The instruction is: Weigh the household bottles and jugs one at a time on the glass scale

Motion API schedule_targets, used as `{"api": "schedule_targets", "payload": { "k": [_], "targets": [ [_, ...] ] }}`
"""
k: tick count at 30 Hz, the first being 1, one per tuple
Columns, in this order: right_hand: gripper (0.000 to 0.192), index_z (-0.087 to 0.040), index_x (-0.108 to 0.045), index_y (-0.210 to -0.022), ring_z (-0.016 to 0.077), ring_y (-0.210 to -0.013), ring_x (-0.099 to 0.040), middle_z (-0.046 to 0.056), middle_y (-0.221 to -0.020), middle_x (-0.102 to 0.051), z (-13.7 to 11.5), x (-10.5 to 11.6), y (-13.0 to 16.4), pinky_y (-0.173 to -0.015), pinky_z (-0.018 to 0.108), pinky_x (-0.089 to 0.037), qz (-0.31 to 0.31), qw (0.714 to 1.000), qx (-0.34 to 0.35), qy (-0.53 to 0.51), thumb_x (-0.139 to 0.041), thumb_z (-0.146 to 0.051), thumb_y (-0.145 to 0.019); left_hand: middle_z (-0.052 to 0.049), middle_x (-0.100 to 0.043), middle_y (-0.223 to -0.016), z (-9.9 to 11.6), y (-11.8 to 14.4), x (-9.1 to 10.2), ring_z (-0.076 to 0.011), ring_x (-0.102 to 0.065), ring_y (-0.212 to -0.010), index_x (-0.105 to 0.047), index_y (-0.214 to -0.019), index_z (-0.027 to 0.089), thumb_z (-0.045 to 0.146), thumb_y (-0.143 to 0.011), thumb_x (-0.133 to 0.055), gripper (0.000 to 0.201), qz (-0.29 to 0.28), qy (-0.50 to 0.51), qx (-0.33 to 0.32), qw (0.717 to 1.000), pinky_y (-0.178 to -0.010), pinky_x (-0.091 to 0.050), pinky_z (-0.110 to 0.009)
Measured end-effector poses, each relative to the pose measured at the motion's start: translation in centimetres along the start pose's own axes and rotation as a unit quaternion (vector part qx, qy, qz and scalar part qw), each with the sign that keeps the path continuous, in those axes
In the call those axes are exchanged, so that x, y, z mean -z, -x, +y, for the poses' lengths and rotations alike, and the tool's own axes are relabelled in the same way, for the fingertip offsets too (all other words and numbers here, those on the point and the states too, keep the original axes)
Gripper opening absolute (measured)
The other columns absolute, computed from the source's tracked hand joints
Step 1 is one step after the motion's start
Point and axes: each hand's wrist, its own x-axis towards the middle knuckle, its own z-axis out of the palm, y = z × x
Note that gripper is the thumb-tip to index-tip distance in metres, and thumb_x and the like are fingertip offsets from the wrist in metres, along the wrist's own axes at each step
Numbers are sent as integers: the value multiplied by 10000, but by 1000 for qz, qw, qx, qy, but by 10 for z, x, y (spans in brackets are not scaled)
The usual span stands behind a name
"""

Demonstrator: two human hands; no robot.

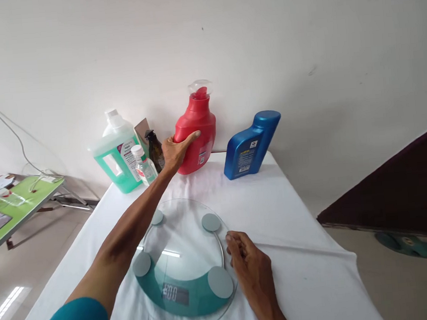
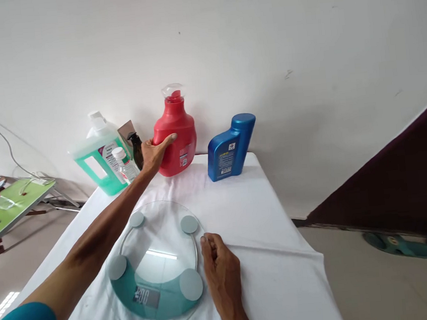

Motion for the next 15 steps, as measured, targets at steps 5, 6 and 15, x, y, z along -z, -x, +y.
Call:
{"api": "schedule_targets", "payload": {
  "k": [5, 6, 15],
  "targets": [
    [507, -250, -688, -923, 231, -613, -667, 50, -707, -721, 0, -1, -3, -618, 323, -513, -1, 1000, -1, 7, -491, -718, -934, 54, -447, -532, 36, 46, 77, -62, -390, -508, -513, -579, 193, 515, -698, -975, 576, 10, 10, -14, 1000, -478, -312, -239],
    [506, -248, -689, -923, 232, -620, -674, 55, -723, -731, -1, -1, -3, -630, 327, -518, -2, 1000, 1, 10, -495, -715, -927, 53, -433, -522, 41, 58, 90, -62, -382, -489, -501, -565, 198, 515, -695, -972, 582, 16, 12, -7, 1000, -463, -302, -242],
    [507, -222, -706, -940, 218, -585, -659, 61, -736, -749, -12, -1, -1, -648, 348, -525, -6, 1000, -8, 22, -558, -693, -829, 47, -424, -512, 59, 155, 161, -57, -382, -455, -520, -551, 191, 668, -536, -972, 658, -15, 38, 76, 996, -448, -312, -241]
  ]
}}
